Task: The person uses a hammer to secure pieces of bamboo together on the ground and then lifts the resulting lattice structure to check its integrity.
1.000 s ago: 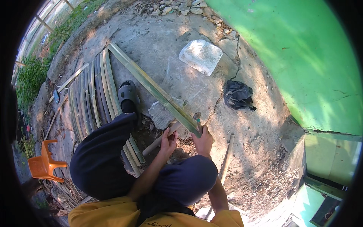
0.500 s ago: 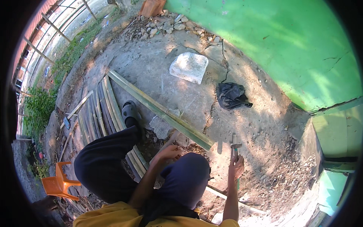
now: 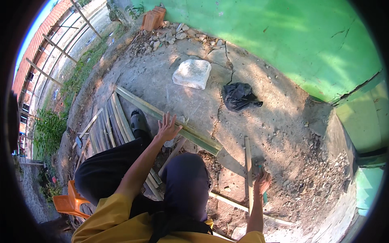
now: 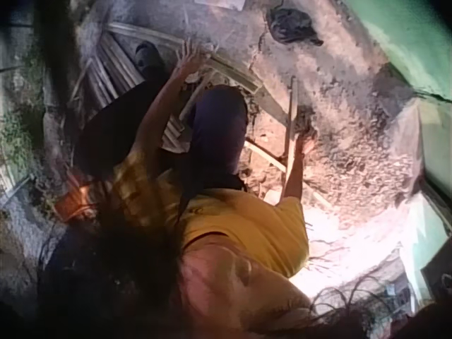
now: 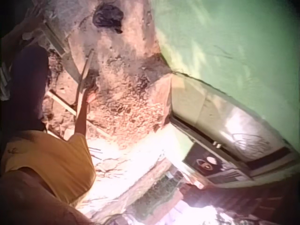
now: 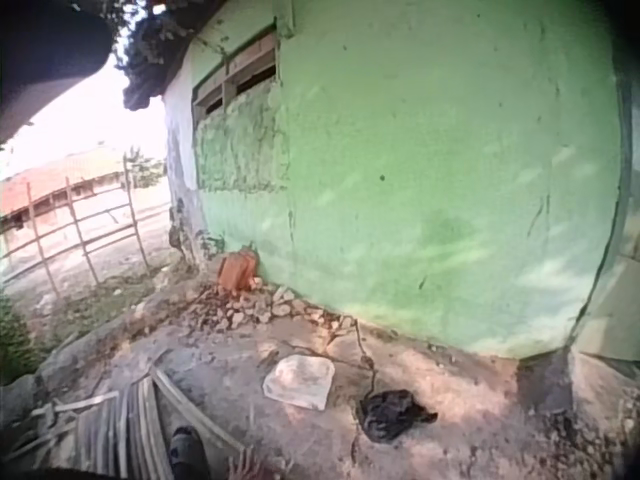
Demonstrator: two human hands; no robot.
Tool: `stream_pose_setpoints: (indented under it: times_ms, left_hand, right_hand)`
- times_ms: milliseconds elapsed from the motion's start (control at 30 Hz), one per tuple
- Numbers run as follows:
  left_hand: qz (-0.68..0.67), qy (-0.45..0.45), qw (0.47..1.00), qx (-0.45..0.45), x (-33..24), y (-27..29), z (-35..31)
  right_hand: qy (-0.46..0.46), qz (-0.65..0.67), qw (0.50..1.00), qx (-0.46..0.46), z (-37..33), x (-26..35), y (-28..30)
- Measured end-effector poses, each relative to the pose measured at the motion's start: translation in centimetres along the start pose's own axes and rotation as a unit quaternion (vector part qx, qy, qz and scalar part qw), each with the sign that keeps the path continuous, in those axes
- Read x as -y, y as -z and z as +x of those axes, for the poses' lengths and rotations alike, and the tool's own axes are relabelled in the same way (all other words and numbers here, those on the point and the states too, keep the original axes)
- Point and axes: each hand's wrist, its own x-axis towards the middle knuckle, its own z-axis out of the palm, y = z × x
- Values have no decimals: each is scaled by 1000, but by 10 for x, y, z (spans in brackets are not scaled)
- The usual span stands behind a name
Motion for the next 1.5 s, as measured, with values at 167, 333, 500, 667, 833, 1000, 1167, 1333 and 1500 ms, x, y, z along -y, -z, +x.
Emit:
stream_pose_setpoints:
  times_ms: [167,333,500,667,833,1000,1167,1333,1500]
  left_hand:
    - [34,2,997,71,3,-16,0]
    - [95,30,976,191,-6,11,36]
    - [171,6,948,270,-24,48,95]
    - [172,-25,958,229,-53,97,157]
    - [158,-14,962,220,-73,132,229]
    - [221,-11,938,269,-131,159,279]
    - [223,-91,933,267,-206,227,250]
    - [187,-142,933,271,-200,300,206]
    - [26,-130,989,61,-82,334,122]
  right_hand:
    - [-8,-28,999,-27,-4,2,-10]
    - [-11,-27,1000,0,-2,8,-9]
    - [-19,-42,999,-4,0,11,-11]
    - [-12,-53,998,1,2,12,-15]
    - [-33,-104,993,41,3,14,-19]
    - [-42,-100,993,37,5,11,-24]
    - [-22,-112,993,26,8,12,-20]
    - [-63,-106,991,57,8,19,-13]
    - [-12,-115,993,33,-4,17,-13]
